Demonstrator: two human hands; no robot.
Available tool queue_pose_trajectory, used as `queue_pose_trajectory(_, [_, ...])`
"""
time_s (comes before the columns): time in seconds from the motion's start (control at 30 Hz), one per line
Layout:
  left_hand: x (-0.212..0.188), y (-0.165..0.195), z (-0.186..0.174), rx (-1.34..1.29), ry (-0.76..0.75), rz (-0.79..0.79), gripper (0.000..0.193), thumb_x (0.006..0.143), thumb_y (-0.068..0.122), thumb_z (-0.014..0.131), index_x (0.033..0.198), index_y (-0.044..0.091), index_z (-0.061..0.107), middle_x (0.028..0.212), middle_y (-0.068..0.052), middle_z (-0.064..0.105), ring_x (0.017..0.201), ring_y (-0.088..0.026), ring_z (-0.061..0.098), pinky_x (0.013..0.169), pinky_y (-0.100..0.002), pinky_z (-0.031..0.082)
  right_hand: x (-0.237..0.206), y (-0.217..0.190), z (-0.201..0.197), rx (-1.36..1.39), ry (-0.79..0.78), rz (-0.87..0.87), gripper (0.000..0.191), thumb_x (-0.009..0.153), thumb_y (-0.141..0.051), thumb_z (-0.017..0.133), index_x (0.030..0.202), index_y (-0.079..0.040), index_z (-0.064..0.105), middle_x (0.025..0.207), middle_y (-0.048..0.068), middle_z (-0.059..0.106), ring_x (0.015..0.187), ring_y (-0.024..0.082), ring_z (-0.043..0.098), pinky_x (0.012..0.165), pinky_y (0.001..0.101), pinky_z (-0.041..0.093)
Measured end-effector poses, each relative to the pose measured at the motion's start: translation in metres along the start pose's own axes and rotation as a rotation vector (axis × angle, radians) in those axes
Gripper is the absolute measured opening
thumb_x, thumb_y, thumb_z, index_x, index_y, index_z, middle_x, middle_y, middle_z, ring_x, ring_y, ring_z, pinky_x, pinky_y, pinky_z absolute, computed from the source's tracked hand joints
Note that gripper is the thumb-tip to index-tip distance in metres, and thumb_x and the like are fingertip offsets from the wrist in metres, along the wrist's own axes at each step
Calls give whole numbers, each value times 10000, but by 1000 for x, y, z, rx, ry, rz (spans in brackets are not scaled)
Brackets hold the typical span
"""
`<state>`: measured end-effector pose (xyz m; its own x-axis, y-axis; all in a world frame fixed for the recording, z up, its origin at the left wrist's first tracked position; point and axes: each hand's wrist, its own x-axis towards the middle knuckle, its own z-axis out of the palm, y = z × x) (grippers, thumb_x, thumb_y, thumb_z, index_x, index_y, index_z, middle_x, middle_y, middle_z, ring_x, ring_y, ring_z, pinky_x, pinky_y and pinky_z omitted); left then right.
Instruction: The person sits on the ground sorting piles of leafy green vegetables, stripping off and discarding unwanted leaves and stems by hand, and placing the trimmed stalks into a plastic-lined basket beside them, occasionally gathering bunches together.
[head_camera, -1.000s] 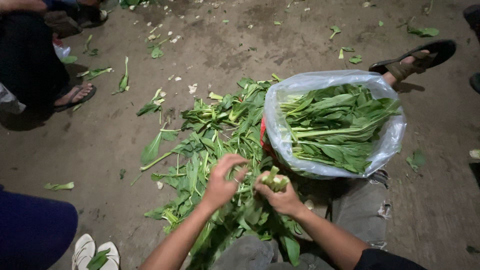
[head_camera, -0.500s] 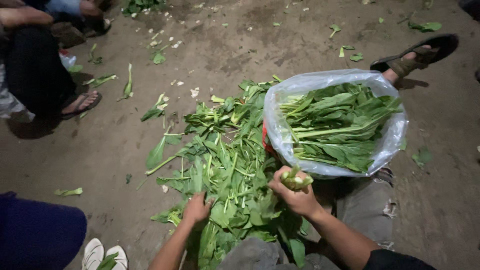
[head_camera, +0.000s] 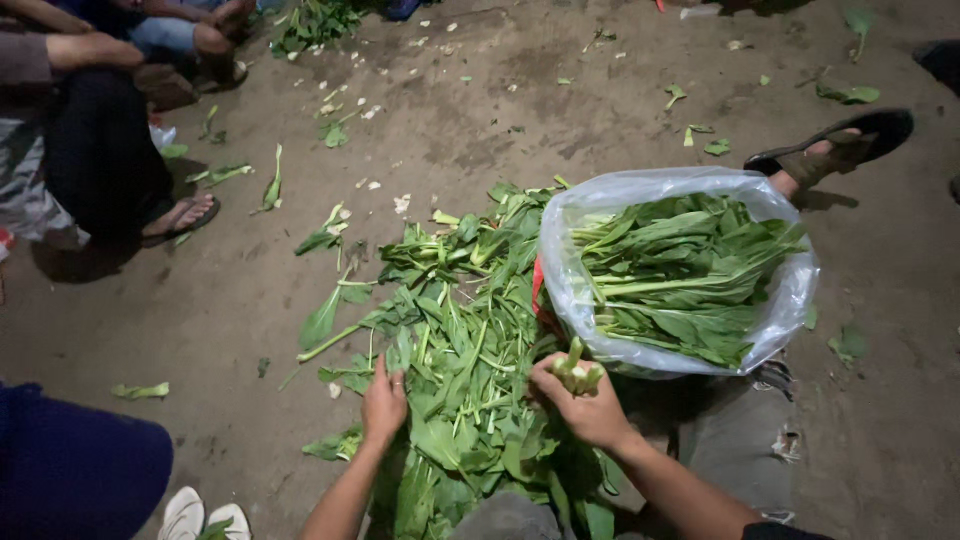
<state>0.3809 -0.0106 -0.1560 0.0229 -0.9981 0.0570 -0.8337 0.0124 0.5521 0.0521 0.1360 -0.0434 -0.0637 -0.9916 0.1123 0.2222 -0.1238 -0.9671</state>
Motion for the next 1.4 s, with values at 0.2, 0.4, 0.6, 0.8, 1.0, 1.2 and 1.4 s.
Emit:
queue_pose_trajectory(0.2, [21,13,-19,128,-26,116,331,1029,407,546,1216,183,704,947,-202,731,873,-464,683,730,-570,528,1,-7,2,-57,-69,-69,149,1005,-142,642,964,-7,689,815,20,714,764,82,675,725,267,556])
queue_pose_trajectory(0.4, [25,72,-60,21,34,491,278,988,290,588,1134,100,730,1010,-188,723,855,-385,690,730,-468,543,-1,-1,0,-141,12,1,147,970,-176,715,932,-38,685,697,-44,549,632,49,488,578,240,418])
queue_pose_trajectory(0.6, [-29,166,-89,-339,-342,505,310,965,215,638,1236,90,719,943,-88,774,753,-177,709,688,-332,568,3,-25,2,-82,-102,74,292,823,-163,843,1007,-56,643,727,-59,568,649,31,496,587,233,431])
queue_pose_trajectory(0.8, [-83,237,-88,-495,-495,541,535,899,163,739,1401,89,570,925,-95,782,800,-153,718,751,-312,585,1,-36,2,-133,-221,-276,392,814,-124,780,1161,-26,625,1018,-66,684,886,30,628,754,242,521])
queue_pose_trajectory(1.0, [-59,204,-58,-442,-304,642,448,947,207,706,1366,82,607,1135,-124,753,1009,-246,715,915,-383,567,3,-7,-6,-84,-106,31,173,949,-187,766,992,-38,689,760,-54,603,680,34,510,603,242,444])
queue_pose_trajectory(1.2, [-10,83,-1,88,-200,659,493,918,270,712,1362,97,586,1442,-172,551,1296,-389,545,1065,-484,457,6,1,-6,-16,-56,79,209,879,-161,792,936,-61,618,712,-65,554,637,33,490,568,240,427])
queue_pose_trajectory(1.4, [-23,-8,15,281,-611,307,649,895,432,688,1459,191,476,1548,-127,399,1378,-372,448,1103,-478,429,8,-5,2,-104,-68,63,188,904,-184,776,925,-60,636,696,-61,536,626,33,462,558,247,410])
